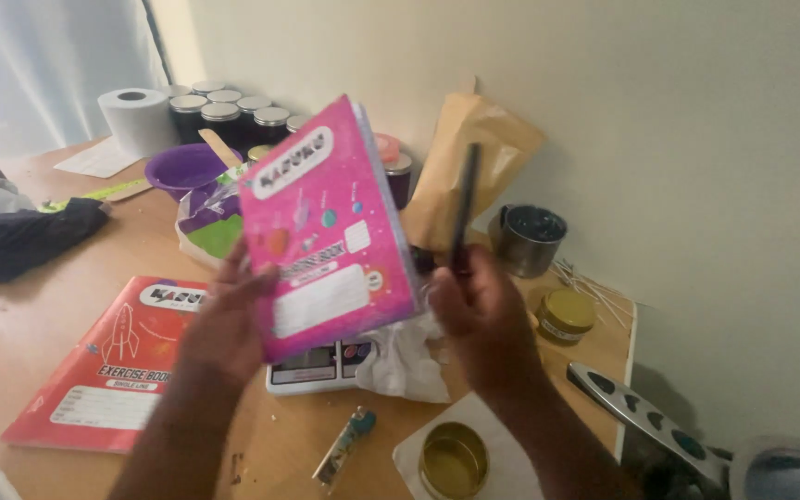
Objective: Preparing a small metal tin by cutting and applying tape, cleaning it with a cloth, weighing it on a digital scale, and recording data in a notebook.
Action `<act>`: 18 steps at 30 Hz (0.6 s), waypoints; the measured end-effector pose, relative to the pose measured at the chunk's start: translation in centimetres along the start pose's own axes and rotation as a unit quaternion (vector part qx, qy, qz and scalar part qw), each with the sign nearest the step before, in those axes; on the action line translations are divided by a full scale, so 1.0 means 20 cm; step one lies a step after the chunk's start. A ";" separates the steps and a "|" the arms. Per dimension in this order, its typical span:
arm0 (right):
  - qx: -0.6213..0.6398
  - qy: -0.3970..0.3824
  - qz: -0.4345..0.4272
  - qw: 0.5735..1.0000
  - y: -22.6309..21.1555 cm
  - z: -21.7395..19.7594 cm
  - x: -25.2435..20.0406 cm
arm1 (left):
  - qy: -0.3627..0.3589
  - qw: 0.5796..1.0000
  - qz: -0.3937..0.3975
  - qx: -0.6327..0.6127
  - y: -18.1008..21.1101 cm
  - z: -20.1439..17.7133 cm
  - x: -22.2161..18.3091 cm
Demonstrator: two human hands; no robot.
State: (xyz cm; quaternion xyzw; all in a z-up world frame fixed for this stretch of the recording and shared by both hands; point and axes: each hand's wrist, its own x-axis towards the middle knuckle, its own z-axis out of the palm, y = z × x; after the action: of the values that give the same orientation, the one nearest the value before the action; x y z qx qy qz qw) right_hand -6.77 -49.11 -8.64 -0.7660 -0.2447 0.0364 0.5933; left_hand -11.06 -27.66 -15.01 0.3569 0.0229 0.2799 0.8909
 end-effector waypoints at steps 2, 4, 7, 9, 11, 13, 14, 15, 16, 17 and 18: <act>-0.069 0.084 0.086 0.990 0.04 -0.11 -0.02 | 0.035 0.991 -0.052 0.114 0.23 -0.02 0.02; 0.015 0.088 0.073 0.993 0.19 -0.18 -0.03 | 0.045 0.974 -0.085 0.204 0.41 -0.10 0.00; 0.045 0.079 0.105 0.990 0.29 -0.24 -0.09 | 0.124 0.914 -0.193 0.335 0.58 -0.18 -0.08; -0.008 0.065 0.141 0.988 0.30 -0.22 -0.12 | 0.187 0.871 -0.259 0.374 0.59 -0.34 -0.08; -0.025 0.034 0.202 0.979 0.29 -0.18 -0.13 | 0.291 0.792 -0.200 0.498 0.55 -0.61 -0.03; -0.037 0.006 0.189 0.981 0.32 -0.17 -0.14 | 0.258 0.635 -0.212 0.696 0.53 -0.87 0.10; -0.049 -0.021 0.178 0.983 0.33 -0.16 -0.14 | 0.205 0.448 -0.205 0.846 0.53 -1.00 0.16; -0.049 -0.021 0.177 0.983 0.36 -0.16 -0.16 | 0.205 0.448 -0.204 0.846 0.48 -0.77 0.09; -0.064 -0.051 0.118 0.990 0.38 -0.15 -0.18 | 0.199 0.404 -0.156 0.879 0.44 -0.54 0.02; -0.080 -0.081 0.059 0.992 0.41 -0.14 -0.20 | 0.192 0.358 -0.107 0.907 0.40 -0.31 -0.04; -0.081 -0.080 0.057 0.992 0.36 -0.14 -0.21 | 0.193 0.360 -0.106 0.907 0.32 -0.20 -0.06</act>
State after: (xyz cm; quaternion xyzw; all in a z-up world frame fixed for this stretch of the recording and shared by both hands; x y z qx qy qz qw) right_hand -7.11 -54.64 -15.53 -0.8188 -0.2498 0.1117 0.5047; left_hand -16.14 -21.91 -14.00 0.8799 0.4716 0.0542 0.0222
